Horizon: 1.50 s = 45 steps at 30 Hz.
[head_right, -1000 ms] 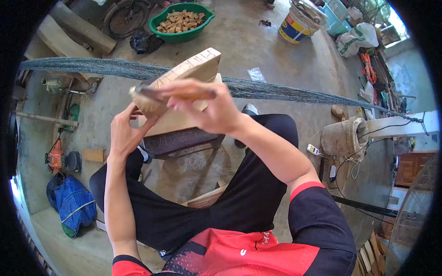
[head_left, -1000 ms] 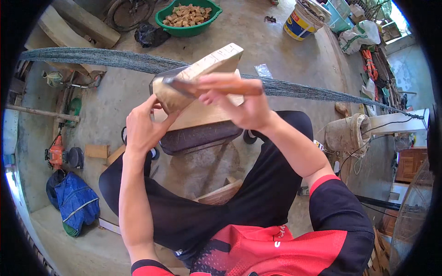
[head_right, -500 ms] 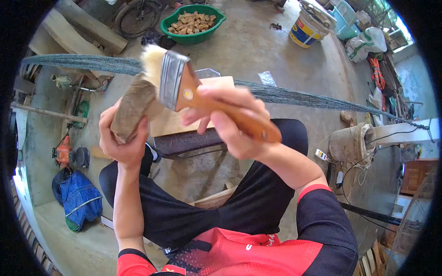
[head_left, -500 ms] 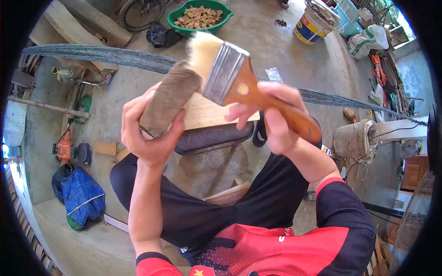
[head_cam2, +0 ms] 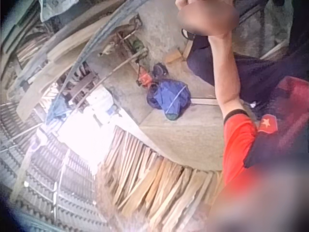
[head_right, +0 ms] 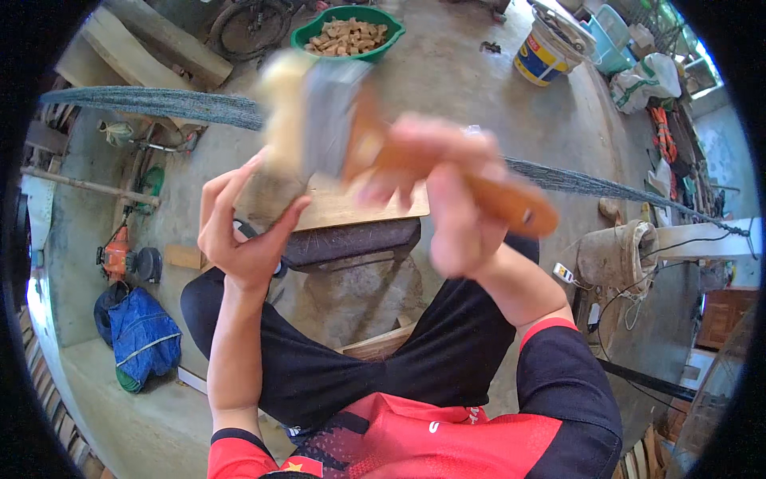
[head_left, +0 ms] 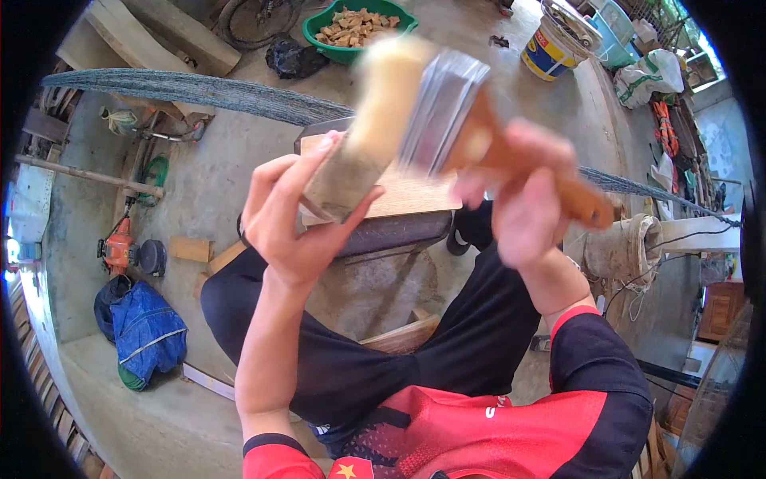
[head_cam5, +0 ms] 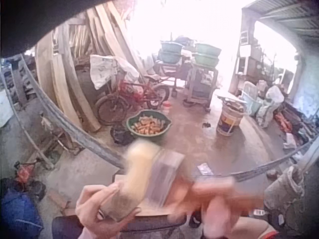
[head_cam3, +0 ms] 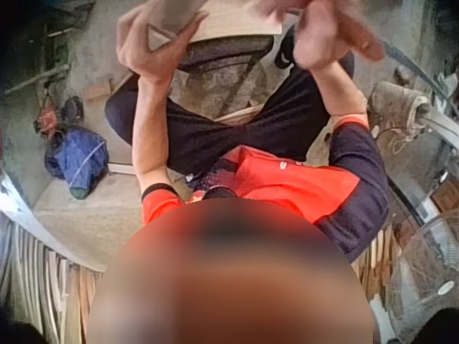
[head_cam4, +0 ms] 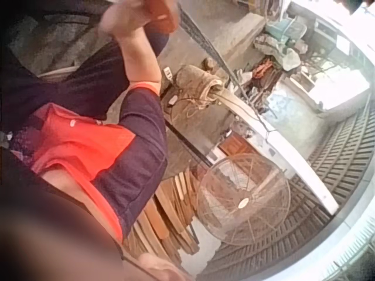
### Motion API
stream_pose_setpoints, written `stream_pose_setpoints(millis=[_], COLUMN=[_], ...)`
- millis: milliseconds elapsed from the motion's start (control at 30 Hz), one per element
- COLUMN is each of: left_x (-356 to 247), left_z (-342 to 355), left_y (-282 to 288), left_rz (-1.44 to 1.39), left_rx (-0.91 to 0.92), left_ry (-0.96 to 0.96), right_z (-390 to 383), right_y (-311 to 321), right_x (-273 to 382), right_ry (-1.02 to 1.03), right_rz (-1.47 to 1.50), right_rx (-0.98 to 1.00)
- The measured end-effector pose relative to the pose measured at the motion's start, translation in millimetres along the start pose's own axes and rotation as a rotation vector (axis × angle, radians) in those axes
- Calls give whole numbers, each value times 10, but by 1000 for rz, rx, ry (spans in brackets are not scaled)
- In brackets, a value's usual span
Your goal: Applying a clear finish to a wooden block using a paintbrush.
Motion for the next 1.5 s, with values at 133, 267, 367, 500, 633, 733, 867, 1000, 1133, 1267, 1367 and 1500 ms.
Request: stream_pose_setpoints(millis=[133,267,367,500,633,733,867,1000,1133,1267,1367,1500], left_x=[-3,-48,-27,-86,-71,-71,-52,-36,-85,-94,-85,-46], left_z=[-52,29,9,-106,-22,1,-103,-157,-102,-53,-43,-47], left_y=[-106,-27,-9,-42,-70,-46,5,-48,-32,-16,-36,-33], left_rz=[40,46,34,38,10,11,9,47,13,10,-13,-43], left_rx=[64,-21,-18,85,65,61,44,79,63,93,115,96], left_ry=[-11,-39,-24,-78,-56,-59,-84,-118,-86,-75,-72,-48], right_z=[-24,108,-42,45,37,30,40,-29,81,109,113,137], right_y=[-190,378,26,-365,349,528,-277,-287,-31,118,179,274], right_x=[-17,-212,-73,71,-307,-284,-99,-314,-379,-429,-426,-435], right_ry=[-34,-135,-107,38,-224,-154,-39,-195,-218,-273,-277,-272], right_rz=[13,-200,-199,-115,-70,-210,198,187,151,96,55,18], right_rx=[169,-155,-15,459,-211,-223,285,298,112,18,-15,-40])
Point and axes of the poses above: each hand's wrist, its own z-axis towards the middle knuckle, its own y-axis out of the back of the hand, x = y × z, the point moved 9 cm from there along z, towards the middle knuckle, and after that the axes turned 11 degrees about x, right-handed, at the moved point
